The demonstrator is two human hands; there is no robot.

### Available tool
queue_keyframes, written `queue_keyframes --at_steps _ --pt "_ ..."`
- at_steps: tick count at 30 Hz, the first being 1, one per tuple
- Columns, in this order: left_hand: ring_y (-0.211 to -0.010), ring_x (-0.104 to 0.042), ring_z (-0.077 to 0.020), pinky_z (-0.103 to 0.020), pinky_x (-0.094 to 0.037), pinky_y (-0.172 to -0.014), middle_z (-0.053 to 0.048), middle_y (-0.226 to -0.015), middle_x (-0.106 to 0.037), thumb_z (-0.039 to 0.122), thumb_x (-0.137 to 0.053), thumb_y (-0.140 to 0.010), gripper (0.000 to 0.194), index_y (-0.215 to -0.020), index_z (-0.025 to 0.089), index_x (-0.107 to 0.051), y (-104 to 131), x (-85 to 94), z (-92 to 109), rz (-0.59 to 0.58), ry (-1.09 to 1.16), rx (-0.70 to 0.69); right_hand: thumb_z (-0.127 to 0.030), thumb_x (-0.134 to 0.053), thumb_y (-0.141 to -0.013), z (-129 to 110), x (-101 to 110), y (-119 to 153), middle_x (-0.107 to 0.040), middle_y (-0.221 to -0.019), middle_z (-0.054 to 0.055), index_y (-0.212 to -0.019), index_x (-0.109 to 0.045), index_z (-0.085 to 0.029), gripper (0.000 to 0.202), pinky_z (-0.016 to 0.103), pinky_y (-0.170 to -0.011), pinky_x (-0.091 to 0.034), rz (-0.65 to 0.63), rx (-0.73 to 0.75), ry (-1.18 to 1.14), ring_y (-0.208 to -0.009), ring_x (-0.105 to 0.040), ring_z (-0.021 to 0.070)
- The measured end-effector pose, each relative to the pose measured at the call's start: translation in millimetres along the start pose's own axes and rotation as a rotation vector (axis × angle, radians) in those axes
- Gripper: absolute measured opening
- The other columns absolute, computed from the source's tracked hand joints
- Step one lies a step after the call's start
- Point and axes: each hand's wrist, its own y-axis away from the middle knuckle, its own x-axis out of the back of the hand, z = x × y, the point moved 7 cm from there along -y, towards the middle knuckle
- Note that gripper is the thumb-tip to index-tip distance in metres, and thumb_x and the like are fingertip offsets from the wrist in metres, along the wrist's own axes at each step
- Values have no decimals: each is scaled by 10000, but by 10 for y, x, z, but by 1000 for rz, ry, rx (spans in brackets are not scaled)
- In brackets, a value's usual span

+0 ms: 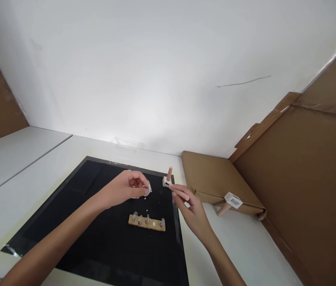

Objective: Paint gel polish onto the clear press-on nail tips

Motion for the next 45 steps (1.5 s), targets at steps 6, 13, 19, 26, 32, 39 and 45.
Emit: queue_keyframes --at_steps 6,13,19,26,32,39,45 --pt "-593 -470 -95 -237 -388 -603 49 -620 -478 280 -630 -746 125 -748 167 -576 124 -79 -407 27 31 77 -337 -439 -947 704 -300 187 -585 -742 -7 -1093 -540 -156 254 210 -434 -450 -186 -190 -145 -527 -558 93" --pt "-592 -412 -88 -216 -344 -577 51 -623 -453 303 -616 -759 158 -738 160 -553 266 -312 -714 108 70 149 -326 -475 -939 812 -401 286 -593 -800 -2 -1041 -541 -152 212 229 -505 -494 -292 -255 -239 -593 -587 97" --pt "-606 -380 -97 -217 -322 -572 51 -634 -403 348 -614 -771 191 -739 169 -557 367 -445 -988 190 56 181 -341 -372 -949 826 -365 298 -566 -771 -11 -989 -503 -225 180 278 -625 -503 -286 -222 -206 -647 -594 119" --pt "-619 -437 -112 -220 -363 -581 31 -649 -452 299 -609 -761 141 -710 168 -595 469 -568 -1074 284 -8 182 -304 -379 -943 860 -366 320 -585 -737 -8 -985 -523 -228 168 309 -692 -480 -301 -216 -158 -707 -578 148" --pt "-603 -460 -125 -227 -370 -571 20 -622 -482 251 -586 -753 113 -683 166 -612 492 -681 -1120 313 -114 186 -337 -380 -944 864 -399 338 -570 -749 0 -978 -501 -225 169 331 -711 -525 -336 -260 -198 -722 -594 151" --pt "-497 -360 -102 -222 -296 -499 48 -555 -369 238 -597 -745 116 -681 179 -672 543 -750 -1199 418 -256 153 -407 -394 -935 787 -567 436 -559 -758 2 -963 -505 -216 223 293 -624 -551 -448 -301 -274 -704 -594 142" --pt "-555 -451 -129 -223 -362 -511 4 -621 -484 243 -609 -745 126 -679 197 -705 610 -782 -1285 524 -291 132 -430 -384 -939 758 -659 508 -565 -796 1 -966 -497 -218 242 304 -650 -564 -534 -317 -338 -722 -616 138"
